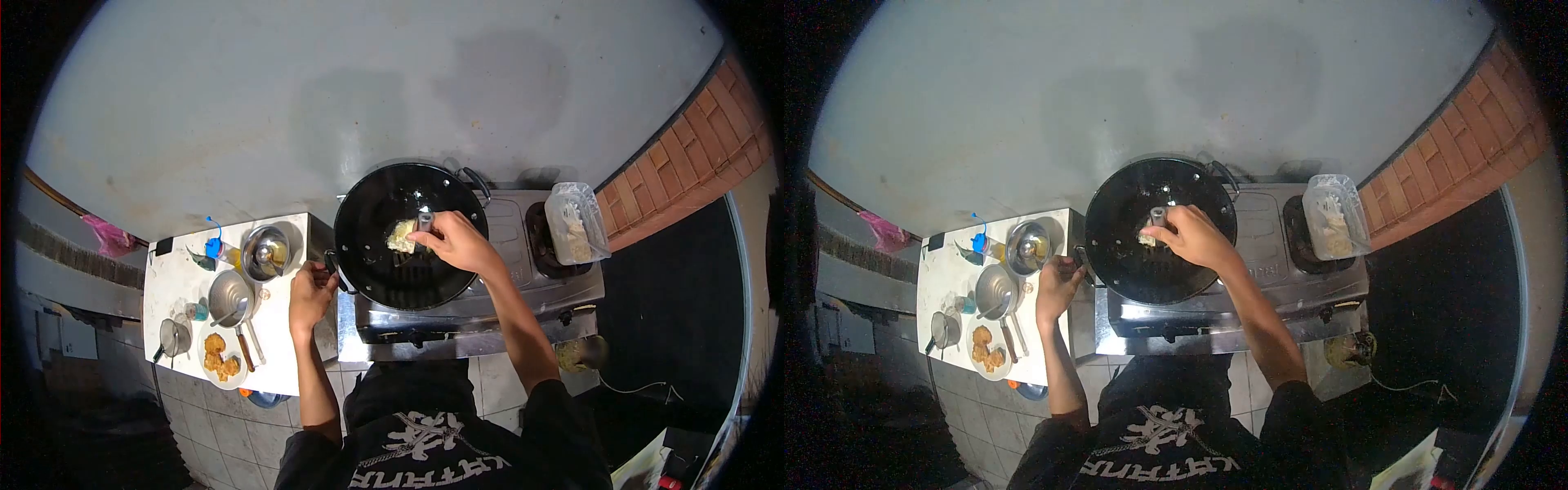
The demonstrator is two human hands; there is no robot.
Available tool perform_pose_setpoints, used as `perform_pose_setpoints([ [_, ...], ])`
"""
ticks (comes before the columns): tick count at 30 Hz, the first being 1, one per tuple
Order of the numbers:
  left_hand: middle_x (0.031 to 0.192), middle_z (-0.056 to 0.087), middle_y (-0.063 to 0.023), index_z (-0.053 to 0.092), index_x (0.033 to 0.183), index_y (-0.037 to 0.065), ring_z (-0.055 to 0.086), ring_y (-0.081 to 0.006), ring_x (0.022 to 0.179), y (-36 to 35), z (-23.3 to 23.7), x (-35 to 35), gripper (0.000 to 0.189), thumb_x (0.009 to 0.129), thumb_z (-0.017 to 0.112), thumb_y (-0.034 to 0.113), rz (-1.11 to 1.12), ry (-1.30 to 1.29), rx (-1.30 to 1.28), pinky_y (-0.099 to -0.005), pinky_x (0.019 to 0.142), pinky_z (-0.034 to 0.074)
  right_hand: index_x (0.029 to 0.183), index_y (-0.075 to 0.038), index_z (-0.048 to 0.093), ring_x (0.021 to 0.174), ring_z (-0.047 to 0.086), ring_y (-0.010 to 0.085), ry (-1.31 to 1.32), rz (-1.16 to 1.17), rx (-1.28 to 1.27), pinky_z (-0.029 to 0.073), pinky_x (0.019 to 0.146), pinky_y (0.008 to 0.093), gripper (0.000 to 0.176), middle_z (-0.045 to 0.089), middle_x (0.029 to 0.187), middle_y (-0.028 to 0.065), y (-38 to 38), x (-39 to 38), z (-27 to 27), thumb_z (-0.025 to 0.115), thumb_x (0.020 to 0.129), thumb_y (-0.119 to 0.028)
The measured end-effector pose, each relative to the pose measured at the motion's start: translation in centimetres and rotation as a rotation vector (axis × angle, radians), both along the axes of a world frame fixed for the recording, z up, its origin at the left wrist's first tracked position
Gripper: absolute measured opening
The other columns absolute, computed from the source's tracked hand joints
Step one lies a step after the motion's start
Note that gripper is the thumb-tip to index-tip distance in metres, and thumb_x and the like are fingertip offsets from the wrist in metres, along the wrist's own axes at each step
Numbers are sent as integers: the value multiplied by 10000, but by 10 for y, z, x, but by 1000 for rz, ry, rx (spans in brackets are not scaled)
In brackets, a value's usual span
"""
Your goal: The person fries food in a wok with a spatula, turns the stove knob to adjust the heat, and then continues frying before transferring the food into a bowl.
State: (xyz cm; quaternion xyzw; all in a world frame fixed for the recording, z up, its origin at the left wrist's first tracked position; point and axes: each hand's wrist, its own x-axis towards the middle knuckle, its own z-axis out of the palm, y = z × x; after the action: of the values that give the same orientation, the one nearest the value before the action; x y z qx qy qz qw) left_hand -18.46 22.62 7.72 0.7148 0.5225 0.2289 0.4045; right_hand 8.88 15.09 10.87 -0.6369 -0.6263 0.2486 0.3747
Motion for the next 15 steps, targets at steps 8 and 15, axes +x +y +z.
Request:
perform_pose_setpoints([
  [8,734,659,-122,553,932,-84,640,-151,665,1,-8,-1,220,808,691,34,-20,-50,87,-277,626,506,835,13,604,530,405,81,99,181,-61,361,496,274,185,475,590,21,-20,4,2,645,887,-160],
  [15,747,663,-128,556,948,-88,644,-158,681,3,-9,-2,223,810,685,30,-16,-53,64,-280,635,508,772,13,592,517,427,164,93,174,-278,354,532,352,295,479,553,84,-42,5,34,629,888,-256],
])
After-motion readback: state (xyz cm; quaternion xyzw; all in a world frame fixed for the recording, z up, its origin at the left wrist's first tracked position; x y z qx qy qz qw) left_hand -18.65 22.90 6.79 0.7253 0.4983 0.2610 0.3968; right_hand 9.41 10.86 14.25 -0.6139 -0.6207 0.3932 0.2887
